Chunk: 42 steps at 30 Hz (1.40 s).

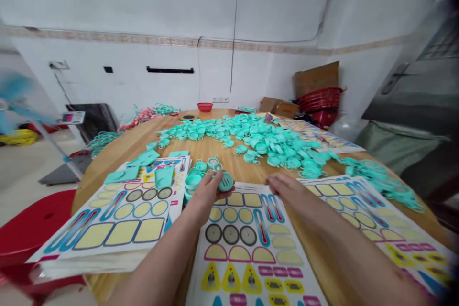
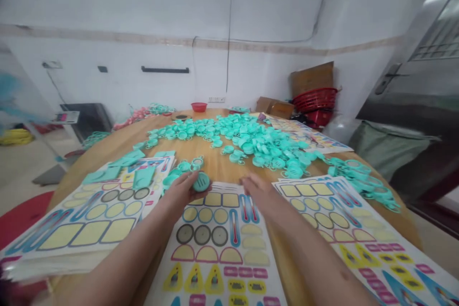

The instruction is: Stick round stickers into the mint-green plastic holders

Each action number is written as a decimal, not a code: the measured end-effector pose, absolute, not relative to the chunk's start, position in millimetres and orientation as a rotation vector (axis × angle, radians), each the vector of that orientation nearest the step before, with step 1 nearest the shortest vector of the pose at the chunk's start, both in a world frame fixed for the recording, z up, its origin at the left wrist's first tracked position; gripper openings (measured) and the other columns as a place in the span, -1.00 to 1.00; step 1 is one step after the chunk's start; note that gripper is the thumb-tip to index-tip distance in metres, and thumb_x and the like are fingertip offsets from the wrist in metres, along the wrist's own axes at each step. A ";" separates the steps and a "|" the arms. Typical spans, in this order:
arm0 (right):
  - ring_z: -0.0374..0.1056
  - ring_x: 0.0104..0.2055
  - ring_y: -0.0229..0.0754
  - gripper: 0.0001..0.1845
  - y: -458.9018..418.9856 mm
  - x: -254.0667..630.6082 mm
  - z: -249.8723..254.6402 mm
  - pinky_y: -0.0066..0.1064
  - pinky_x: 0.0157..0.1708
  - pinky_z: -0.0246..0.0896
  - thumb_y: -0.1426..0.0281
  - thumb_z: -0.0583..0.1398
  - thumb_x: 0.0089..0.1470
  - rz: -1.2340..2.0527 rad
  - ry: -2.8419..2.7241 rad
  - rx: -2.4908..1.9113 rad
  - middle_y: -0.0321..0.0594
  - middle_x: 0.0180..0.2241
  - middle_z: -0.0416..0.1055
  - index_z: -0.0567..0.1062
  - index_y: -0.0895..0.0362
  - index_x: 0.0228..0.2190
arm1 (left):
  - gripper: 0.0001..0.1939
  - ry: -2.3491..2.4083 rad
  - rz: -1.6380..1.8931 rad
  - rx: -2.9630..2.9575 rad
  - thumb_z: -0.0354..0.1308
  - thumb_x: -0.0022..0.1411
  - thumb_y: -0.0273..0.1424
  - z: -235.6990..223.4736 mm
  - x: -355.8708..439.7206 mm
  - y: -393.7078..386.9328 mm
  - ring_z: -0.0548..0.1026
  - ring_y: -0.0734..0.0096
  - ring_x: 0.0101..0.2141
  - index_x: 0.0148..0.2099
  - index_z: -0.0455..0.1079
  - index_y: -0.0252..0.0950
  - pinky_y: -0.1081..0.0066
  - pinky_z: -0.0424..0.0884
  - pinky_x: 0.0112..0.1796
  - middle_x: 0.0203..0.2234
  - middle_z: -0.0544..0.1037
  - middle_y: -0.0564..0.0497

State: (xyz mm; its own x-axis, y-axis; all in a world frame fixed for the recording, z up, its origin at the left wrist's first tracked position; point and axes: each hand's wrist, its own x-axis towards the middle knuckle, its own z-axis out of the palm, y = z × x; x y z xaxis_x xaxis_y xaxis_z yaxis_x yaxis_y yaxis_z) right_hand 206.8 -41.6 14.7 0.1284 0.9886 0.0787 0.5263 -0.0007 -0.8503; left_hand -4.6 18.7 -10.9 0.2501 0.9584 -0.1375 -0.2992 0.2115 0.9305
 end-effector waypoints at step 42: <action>0.25 -0.37 -0.15 -0.79 -77.0 180.7 -35.9 -0.29 -0.35 0.08 0.37 -0.07 0.20 0.532 -2.192 -1.732 -0.27 -0.42 0.31 0.28 0.07 -0.43 | -0.86 0.859 0.732 0.864 -0.02 0.25 -0.37 -25.1 18.2 2.3 0.45 0.45 -0.50 -0.32 0.23 -0.33 0.27 0.44 -0.26 -0.53 0.38 0.04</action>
